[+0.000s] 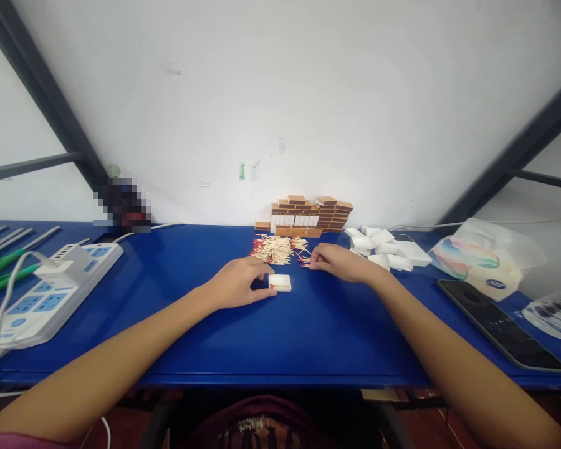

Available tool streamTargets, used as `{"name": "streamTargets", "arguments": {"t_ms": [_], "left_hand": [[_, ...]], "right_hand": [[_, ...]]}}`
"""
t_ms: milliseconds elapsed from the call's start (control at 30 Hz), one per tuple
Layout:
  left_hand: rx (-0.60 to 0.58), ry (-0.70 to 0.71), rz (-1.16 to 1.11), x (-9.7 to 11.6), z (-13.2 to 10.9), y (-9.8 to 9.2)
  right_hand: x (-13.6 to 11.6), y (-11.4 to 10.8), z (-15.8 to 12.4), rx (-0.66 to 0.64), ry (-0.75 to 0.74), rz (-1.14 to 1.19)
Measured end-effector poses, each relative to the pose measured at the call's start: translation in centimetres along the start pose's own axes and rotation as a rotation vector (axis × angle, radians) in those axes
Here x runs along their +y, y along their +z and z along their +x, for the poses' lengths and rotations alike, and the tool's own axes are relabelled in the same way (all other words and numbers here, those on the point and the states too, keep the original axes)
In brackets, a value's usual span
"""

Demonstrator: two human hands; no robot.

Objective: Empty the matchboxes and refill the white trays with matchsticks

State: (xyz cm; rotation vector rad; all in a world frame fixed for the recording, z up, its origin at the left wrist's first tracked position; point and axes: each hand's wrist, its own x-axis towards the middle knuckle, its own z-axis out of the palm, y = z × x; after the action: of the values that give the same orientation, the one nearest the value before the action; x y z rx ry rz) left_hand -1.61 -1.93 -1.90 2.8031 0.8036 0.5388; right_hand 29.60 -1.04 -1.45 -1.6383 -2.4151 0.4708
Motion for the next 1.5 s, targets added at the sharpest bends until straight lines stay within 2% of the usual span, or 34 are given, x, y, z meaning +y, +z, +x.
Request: {"name": "streamTargets", "arguments": {"t_ms": [200, 400, 567, 700, 900, 1067, 1200, 1333, 1500], "left_hand": [[-0.008, -0.022, -0.002, 0.0, 0.0, 0.0], [0.009, -0.045, -0.024, 0.2, 0.1, 0.3], [0.012, -0.038, 0.001, 0.4, 0.1, 0.4], [0.022, -0.032, 0.034, 0.6, 0.1, 0.4], [0.018, -0.013, 0.028, 0.7, 0.1, 0.4], [0.02, -0.016, 0.01, 0.5, 0.0, 0.4], [0.027, -0.028, 0.0, 0.4, 0.0, 0.3], [0.024, -0.037, -0.007, 0.4, 0.0, 0.2], [0.023, -0.032, -0.004, 0.4, 0.0, 0.3]], "right_hand": [[-1.0, -0.1, -0.3, 0.012, -0.059, 0.069], [-5.7, 0.3, -1.4, 0.047, -0.175, 0.148], [-7.8, 1.0, -2.0, 0.043, -0.192, -0.012], [-8.2, 1.5, -1.9, 0.048, -0.201, -0.071], [-8.5, 2.0, -1.9, 0.065, -0.229, -0.015], [-7.7, 1.2, -1.8, 0.119, -0.268, 0.028], [-6.7, 0.5, -1.6, 0.141, -0.219, 0.031], [-6.1, 0.8, -1.4, 0.133, -0.237, 0.029], [-6.6, 1.4, -1.5, 0.146, -0.295, 0.063]]}}
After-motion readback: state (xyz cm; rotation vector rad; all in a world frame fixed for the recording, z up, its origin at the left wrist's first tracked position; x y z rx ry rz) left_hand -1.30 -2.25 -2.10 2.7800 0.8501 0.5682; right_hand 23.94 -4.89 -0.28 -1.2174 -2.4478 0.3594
